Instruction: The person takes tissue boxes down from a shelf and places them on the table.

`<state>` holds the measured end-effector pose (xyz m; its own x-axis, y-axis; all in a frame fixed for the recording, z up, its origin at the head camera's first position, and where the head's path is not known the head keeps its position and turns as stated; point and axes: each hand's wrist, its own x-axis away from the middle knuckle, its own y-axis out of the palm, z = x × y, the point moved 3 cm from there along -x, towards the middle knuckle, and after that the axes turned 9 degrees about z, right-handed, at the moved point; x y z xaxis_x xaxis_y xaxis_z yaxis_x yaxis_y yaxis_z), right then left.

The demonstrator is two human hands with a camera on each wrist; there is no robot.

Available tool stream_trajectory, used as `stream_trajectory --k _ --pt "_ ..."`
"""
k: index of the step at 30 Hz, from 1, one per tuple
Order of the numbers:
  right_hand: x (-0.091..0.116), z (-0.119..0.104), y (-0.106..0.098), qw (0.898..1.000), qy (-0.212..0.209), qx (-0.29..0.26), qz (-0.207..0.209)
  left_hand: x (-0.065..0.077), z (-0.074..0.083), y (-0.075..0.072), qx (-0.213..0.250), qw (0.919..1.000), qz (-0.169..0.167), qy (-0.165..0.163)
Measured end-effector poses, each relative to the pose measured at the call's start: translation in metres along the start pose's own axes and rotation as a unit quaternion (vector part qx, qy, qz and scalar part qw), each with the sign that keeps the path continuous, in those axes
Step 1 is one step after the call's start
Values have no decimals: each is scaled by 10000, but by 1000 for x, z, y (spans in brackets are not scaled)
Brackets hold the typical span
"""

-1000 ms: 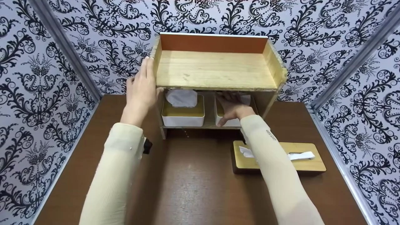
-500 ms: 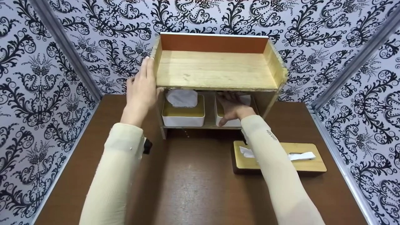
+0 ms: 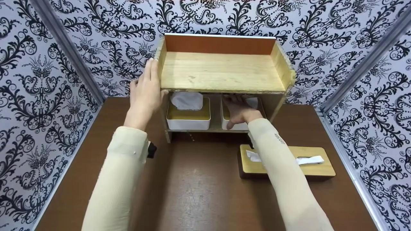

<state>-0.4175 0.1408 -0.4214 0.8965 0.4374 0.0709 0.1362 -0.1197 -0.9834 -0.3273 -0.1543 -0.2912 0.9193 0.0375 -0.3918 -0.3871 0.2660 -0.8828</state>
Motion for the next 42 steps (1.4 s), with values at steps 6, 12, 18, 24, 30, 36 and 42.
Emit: stream_trajectory --k 6,12,18,24,30,36,42 --pt "3 2 0 10000 12 -26 46 -2 2 0 -51 10000 -32 58" --pt "7 -1 -2 9999 -92 89 92 -1 2 0 -30 10000 -7 60" --pt "12 -6 -6 9999 -48 68 130 -1 3 0 13 10000 37 70" --pt "18 -13 -11 9996 -167 37 211 -1 1 0 -52 10000 2 49" --pt "24 -20 -11 9978 -405 275 452 1 -1 0 -99 9999 4 48" --pt "33 -23 -10 9949 -461 598 667 0 0 0 -58 10000 12 69" --pt "43 -29 -11 9903 -652 837 901 -1 -1 -1 67 10000 45 48"
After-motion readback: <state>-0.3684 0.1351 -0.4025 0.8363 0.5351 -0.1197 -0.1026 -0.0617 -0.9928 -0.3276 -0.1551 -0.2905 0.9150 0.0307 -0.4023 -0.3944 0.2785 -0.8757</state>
